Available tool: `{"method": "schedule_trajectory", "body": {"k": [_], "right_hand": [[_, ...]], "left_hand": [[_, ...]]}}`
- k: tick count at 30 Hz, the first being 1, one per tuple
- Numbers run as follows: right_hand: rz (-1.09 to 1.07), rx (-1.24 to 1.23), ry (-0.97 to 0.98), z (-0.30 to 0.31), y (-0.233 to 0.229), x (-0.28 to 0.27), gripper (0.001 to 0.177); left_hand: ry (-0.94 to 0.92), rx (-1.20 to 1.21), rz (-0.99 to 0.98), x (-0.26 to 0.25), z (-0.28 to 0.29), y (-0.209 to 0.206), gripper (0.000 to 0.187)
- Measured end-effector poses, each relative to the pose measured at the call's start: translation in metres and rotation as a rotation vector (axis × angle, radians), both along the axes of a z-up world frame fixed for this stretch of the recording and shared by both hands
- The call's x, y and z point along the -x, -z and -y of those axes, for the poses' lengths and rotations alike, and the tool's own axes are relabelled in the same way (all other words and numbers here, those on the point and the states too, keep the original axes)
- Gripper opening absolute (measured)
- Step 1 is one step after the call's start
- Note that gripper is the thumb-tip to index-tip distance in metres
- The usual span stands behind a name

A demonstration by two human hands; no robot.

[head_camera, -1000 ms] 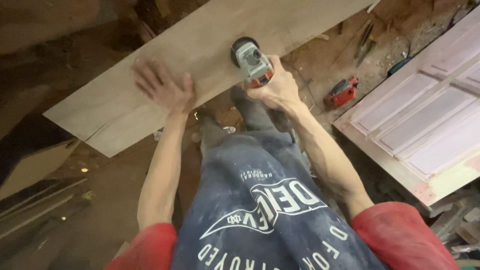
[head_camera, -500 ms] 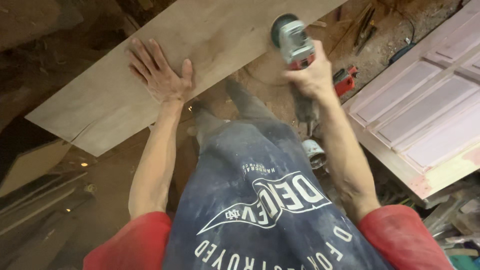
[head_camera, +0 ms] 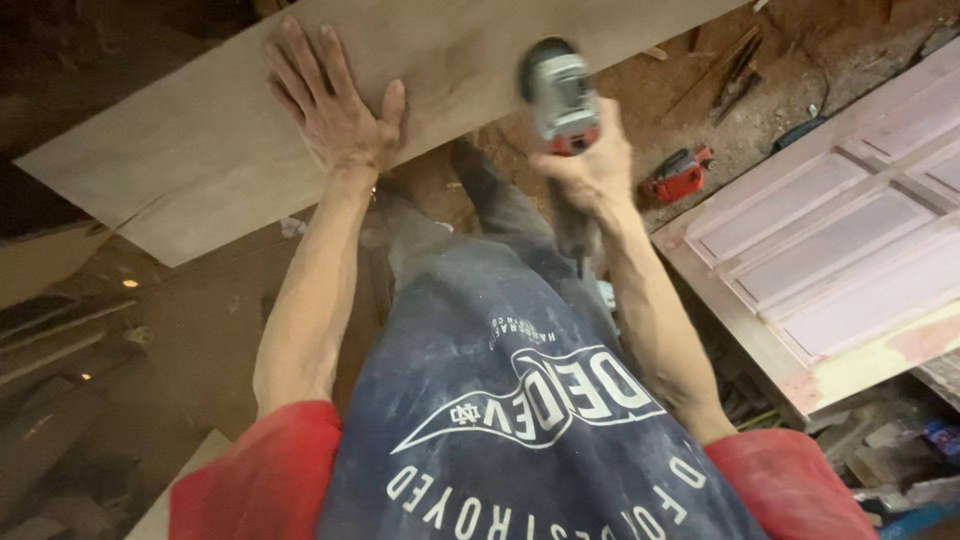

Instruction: The person uses an angle grinder with a sanding disc to smooth the surface of a long wooden plank. They move the tool back and forth along the plank's length while holding it steady with their other hand.

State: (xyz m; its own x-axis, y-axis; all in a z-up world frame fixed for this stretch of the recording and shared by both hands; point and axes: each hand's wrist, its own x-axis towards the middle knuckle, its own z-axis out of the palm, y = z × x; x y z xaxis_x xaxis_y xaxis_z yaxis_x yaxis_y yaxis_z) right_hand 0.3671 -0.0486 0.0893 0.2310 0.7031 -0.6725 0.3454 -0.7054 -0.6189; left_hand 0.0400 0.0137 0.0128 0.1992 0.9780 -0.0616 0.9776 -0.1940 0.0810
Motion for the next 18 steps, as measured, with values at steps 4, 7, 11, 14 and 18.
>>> {"method": "schedule_trajectory", "body": {"k": [4, 7, 11, 14, 18], "right_hand": [[-0.061, -0.026, 0.005, -0.019, -0.015, -0.001, 0.08], [-0.118, 0.075, 0.238, -0.035, -0.022, -0.024, 0.071], [-0.264, -0.129, 0.245, -0.05, -0.013, -0.036, 0.063], [-0.247, -0.14, 0.154, -0.054, -0.012, -0.03, 0.065], [-0.192, -0.034, 0.224, -0.07, -0.026, -0.038, 0.066]], "left_hand": [[-0.035, 0.1, 0.022, -0.001, -0.003, -0.005, 0.1], [-0.023, 0.093, 0.033, 0.001, -0.002, -0.003, 0.102], [-0.023, 0.113, 0.036, 0.002, 0.004, 0.004, 0.1], [-0.018, 0.072, 0.05, -0.002, 0.003, 0.004, 0.1], [-0.032, 0.045, 0.077, -0.008, -0.004, -0.007, 0.098]]}}
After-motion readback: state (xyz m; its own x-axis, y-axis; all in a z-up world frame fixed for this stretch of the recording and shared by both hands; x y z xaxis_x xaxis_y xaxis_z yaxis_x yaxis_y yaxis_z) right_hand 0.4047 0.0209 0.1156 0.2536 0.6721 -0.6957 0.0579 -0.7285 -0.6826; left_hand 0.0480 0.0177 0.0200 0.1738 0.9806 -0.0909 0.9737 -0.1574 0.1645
